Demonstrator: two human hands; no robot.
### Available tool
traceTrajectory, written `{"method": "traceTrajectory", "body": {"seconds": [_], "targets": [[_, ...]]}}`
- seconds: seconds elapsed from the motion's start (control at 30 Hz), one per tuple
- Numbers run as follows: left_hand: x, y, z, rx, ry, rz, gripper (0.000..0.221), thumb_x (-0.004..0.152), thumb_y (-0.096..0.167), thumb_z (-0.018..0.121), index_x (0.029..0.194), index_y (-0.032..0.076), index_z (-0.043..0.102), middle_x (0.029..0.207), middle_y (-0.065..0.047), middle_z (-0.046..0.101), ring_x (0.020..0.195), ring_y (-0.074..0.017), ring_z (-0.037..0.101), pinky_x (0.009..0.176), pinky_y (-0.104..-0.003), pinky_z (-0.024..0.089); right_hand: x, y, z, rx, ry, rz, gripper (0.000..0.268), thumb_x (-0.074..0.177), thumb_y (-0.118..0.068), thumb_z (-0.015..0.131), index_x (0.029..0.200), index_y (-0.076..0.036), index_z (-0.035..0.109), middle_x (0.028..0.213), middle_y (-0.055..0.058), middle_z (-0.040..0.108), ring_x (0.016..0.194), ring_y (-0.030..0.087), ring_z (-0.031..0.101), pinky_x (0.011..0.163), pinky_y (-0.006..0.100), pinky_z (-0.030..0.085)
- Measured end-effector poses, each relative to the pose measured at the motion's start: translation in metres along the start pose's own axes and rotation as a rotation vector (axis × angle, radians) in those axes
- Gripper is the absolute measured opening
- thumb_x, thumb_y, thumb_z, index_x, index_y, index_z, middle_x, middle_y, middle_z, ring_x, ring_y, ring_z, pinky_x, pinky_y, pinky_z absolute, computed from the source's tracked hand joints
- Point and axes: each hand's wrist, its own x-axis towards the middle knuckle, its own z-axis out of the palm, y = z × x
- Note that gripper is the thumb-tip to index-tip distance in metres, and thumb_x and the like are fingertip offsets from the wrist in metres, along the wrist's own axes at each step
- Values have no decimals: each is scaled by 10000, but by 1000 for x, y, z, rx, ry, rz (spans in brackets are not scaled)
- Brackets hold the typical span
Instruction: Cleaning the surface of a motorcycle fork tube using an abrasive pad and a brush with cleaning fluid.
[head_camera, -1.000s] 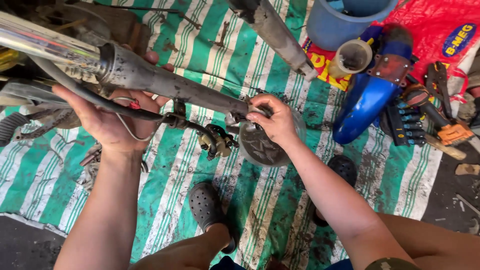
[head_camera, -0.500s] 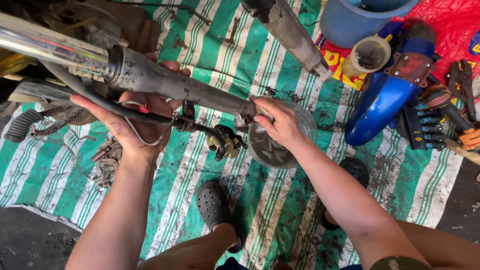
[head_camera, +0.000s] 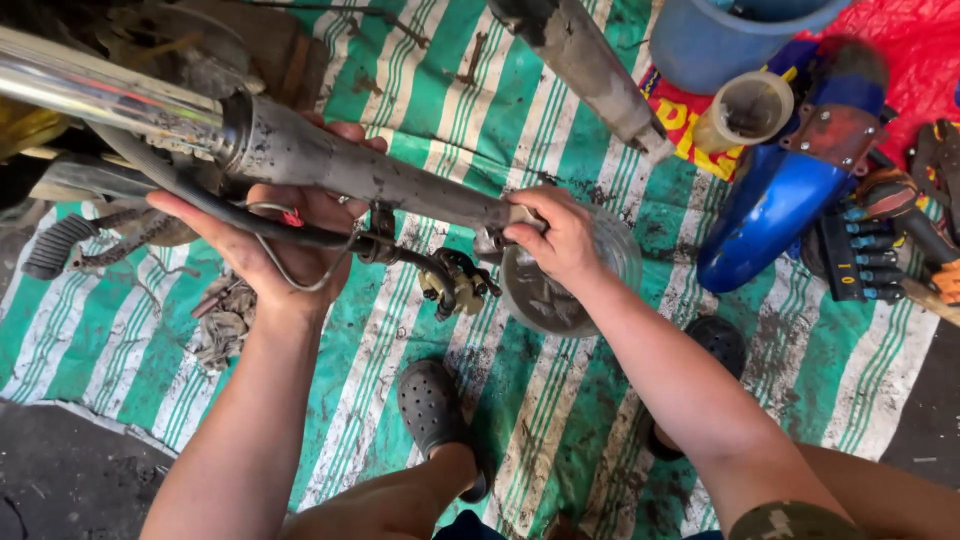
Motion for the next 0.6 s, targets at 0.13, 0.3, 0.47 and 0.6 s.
{"method": "traceTrajectory", "body": {"seconds": [0.13, 0.3, 0.47, 0.6], "targets": [[8, -1, -1, -10, -8, 7, 861, 1062, 841, 321, 1819, 435, 270, 1525, -182, 744, 1595, -524, 688, 1475, -833, 558, 21, -15, 3, 5, 49, 7, 404, 1017, -327, 803, 1239, 6, 744, 1010, 107, 759, 821, 245, 649, 767, 387, 529], [1, -6, -3, 27, -18, 66, 733, 1148, 753, 461, 1797, 565, 177, 1718, -160, 684, 1648, -533, 697, 1481, -835, 606, 6, -5, -2, 71, -26, -38, 488, 973, -66, 774, 1438, -28, 630, 1387, 166, 733, 1259, 348, 724, 1096, 465, 612], [8, 2, 6, -35, 46, -18, 925, 1006, 851, 289, 1811, 398, 229, 1551, -255, 704, 1545, -502, 686, 1398, -775, 582, 22, -23, 2, 68, -3, 20, 488, 1068, -416, 696, 1307, 6, 743, 1275, 143, 800, 1127, 332, 772, 1031, 455, 577], [18, 15, 28, 100, -51, -84, 951, 828, 848, 17, 679, 110, 599, 1163, -168, 728, 1392, -357, 626, 1119, -387, 482, 55, -40, 5, -2, -44, -50, 567, 1082, -536, 632, 1286, -32, 790, 1093, 115, 853, 887, 283, 762, 896, 448, 573]]}}
